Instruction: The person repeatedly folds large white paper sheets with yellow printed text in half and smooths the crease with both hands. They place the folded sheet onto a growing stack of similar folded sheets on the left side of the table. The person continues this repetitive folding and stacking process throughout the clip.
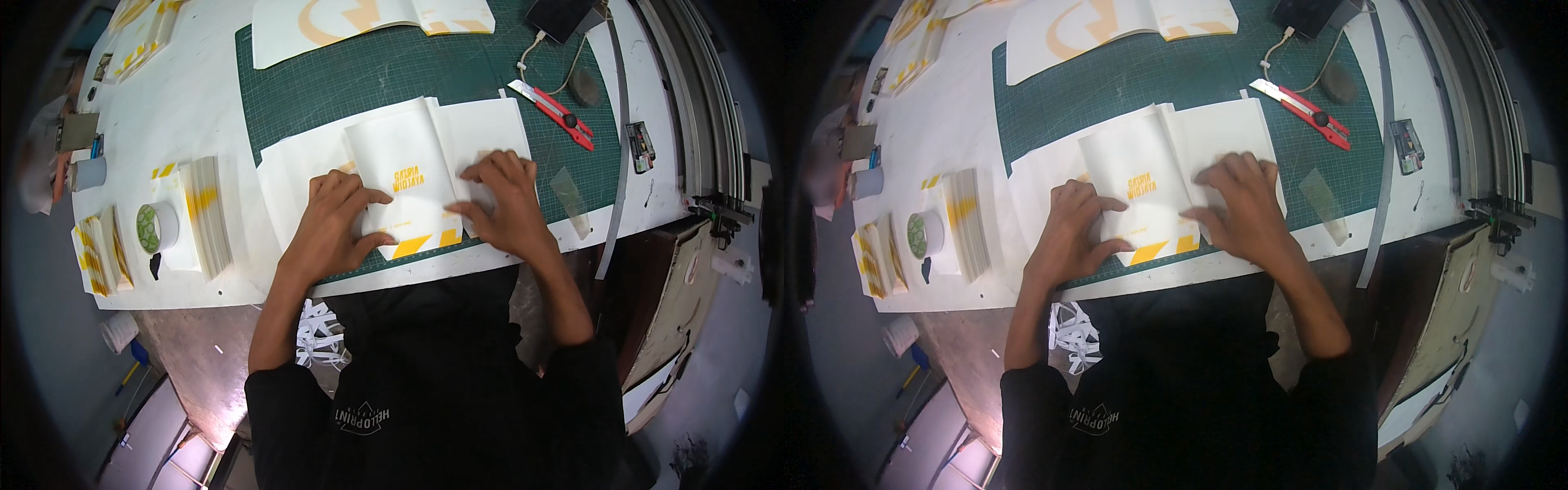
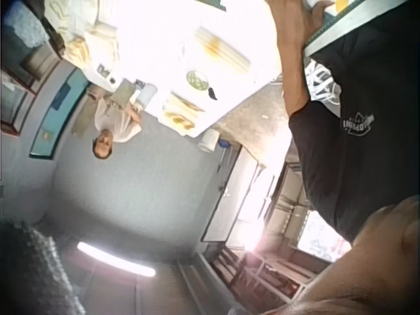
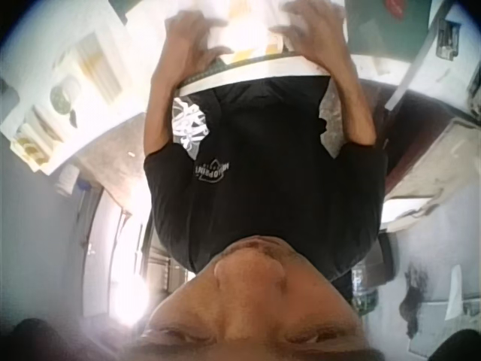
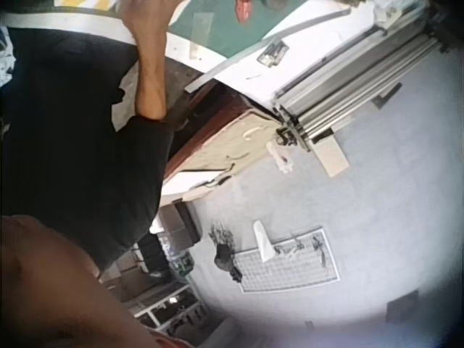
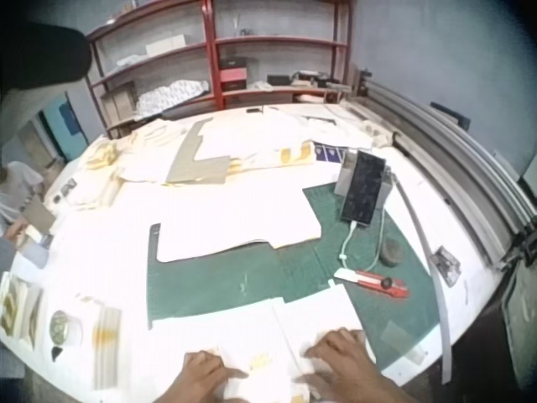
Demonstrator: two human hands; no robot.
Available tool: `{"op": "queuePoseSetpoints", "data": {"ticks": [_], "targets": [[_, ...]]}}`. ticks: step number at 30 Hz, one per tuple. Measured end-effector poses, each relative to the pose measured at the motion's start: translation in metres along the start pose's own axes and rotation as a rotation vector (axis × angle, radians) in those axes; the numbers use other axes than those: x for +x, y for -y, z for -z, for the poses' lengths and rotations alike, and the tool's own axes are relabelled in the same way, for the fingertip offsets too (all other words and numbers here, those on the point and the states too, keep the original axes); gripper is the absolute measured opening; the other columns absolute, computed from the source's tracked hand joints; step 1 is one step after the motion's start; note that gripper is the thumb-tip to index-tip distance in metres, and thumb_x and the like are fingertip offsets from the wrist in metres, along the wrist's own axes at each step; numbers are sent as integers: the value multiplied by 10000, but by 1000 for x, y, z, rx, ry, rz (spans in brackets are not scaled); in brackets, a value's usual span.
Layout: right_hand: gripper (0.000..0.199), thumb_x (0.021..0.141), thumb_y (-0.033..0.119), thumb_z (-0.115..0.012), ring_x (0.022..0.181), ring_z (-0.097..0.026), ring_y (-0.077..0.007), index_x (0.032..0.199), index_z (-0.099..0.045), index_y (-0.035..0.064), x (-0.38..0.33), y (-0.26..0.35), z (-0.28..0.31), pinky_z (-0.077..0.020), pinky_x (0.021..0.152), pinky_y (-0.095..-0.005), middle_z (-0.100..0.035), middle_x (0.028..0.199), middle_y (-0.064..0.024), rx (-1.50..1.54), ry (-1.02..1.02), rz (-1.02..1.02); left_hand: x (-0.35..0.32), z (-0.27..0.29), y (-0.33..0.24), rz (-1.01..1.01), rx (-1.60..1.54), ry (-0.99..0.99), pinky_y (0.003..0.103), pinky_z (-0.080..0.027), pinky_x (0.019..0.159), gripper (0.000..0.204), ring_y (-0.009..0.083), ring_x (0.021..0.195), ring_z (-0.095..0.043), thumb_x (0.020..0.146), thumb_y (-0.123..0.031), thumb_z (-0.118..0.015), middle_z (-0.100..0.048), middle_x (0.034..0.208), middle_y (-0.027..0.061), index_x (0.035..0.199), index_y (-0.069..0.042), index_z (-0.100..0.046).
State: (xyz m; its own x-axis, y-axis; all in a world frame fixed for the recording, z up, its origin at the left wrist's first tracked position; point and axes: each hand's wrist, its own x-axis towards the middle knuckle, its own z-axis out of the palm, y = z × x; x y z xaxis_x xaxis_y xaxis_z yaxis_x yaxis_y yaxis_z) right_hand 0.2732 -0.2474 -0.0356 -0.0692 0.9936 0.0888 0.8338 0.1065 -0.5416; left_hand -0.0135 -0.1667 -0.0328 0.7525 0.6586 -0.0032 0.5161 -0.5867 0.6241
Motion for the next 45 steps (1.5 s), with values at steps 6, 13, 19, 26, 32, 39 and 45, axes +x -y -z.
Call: {"op": "queuePoseSetpoints", "data": {"ticks": [6,13,19,26,32,39,45], "targets": [[498,697,388,-972,939,-591,-222,1022,-731,96,86,-19,-10,-346,938,-409,-651,926,-39,-52,-98,-31,-1,-1,3,-12,16,9,445,-405,1060,561,319,1090,-509,738,-368,-957,-583,1062,135,1186,-131,-716],[508,760,497,-928,1039,-607,-239,1045,-732,125,135,-25,-7,-326,993,-454,-685,975,-57,-71,-10,-170,-1,0,1,27,9,28,449,-402,1046,606,320,1083,-501,711,-353,-975,-563,1048,129,1203,-131,-700],[447,822,387,-910,940,-658,-294,1065,-717,65,81,-46,10,-479,879,-440,-692,992,-84,346,-333,-138,1,1,-3,55,3,27,434,-399,1049,598,309,1095,-504,713,-331,-974,-577,1064,121,1200,-115,-702],[440,820,283,-922,884,-643,-323,1029,-661,-2,-73,-82,63,-521,846,-461,-662,963,-146,-374,-352,-409,-1,2,-7,129,-19,30,460,-376,1114,670,342,1198,-496,699,-335,-982,-554,1217,161,1253,-79,-707],[422,861,187,-892,757,-662,-272,1099,-595,6,-95,-82,51,-542,716,-376,-673,871,-135,64,-390,-495,2,7,-18,230,177,-43,572,-237,1257,1018,474,1540,-244,589,-424,-1023,-232,1701,262,1475,-135,-614],[242,893,96,-825,849,-703,-267,1096,-706,41,-47,-21,13,-577,709,-392,-714,955,-129,179,-144,117,5,3,-5,119,223,-36,606,-123,1294,1099,396,1609,-222,578,-522,-997,-321,1708,199,1502,-101,-578],[284,862,140,-859,870,-670,-242,1107,-732,77,-24,-20,7,-519,771,-384,-719,976,-109,10,-14,321,4,4,-4,137,186,-28,611,-88,1304,1097,375,1611,-231,580,-526,-994,-363,1694,177,1494,-87,-575]]}}
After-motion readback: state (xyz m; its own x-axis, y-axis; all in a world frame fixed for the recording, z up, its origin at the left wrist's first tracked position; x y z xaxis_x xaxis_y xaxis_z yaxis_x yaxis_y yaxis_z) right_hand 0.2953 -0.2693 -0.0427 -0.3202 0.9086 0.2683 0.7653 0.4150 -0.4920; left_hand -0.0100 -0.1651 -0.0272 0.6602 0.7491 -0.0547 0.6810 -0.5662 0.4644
